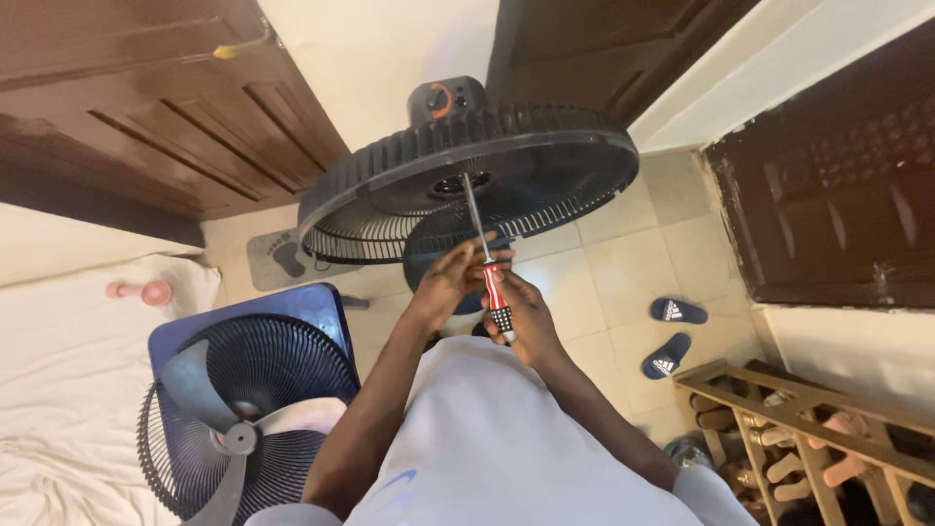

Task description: The person uses a screwdriver to tighten screws on the front grill of a standing fan. They repeatedly rotate the grill and adjust the screwdriver to secure the fan components.

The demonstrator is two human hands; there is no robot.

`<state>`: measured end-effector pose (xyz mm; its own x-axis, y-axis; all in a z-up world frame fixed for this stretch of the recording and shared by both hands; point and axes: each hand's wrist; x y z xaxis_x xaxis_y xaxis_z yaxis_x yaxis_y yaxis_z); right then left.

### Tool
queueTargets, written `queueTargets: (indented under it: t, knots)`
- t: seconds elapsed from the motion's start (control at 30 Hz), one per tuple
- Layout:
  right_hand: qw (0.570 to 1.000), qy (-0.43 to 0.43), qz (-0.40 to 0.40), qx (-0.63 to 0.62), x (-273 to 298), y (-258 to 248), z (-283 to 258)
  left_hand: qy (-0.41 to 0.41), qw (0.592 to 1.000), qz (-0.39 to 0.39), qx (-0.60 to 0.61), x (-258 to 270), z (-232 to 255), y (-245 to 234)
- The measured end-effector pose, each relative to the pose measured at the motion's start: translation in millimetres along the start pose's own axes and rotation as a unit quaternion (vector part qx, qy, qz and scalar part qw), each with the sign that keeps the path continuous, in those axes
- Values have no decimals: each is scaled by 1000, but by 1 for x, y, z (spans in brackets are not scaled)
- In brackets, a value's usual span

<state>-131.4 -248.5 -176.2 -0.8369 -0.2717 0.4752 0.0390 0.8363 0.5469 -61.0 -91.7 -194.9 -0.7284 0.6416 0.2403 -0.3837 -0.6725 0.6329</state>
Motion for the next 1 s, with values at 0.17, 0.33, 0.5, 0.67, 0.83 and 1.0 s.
queueTargets:
  t: [0.17, 0.33, 0.5, 0.67, 0.83, 1.0]
  knots:
    - [965, 34, -132, -224, -4, -4, -6, 1, 994, -74, 84, -13, 7, 0]
    - [997, 1, -15, -81, 7, -1, 0, -24, 996, 63, -57, -23, -8, -2]
    - [956, -67, 47, 282, 21, 3, 10, -2, 975, 181, -131, -23, -15, 14]
    - [941, 53, -168, -288, 9, -15, -8, -50, 996, 36, 68, -12, 3, 19]
    - [965, 34, -133, -222, 16, -12, -13, -34, 998, 53, -16, -16, -2, 10]
    - [939, -83, 104, 317, 29, 4, 6, -47, 985, 150, -68, -26, -25, 4]
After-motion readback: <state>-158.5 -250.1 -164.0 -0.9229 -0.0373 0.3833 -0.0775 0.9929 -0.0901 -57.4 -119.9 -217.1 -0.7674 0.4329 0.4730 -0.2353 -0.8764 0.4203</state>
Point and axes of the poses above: each hand's wrist, its own x-axis away from the middle knuckle, its own y-axis out of the palm, z = x × y, and after that the axes turned 9 degrees about -z, right-handed
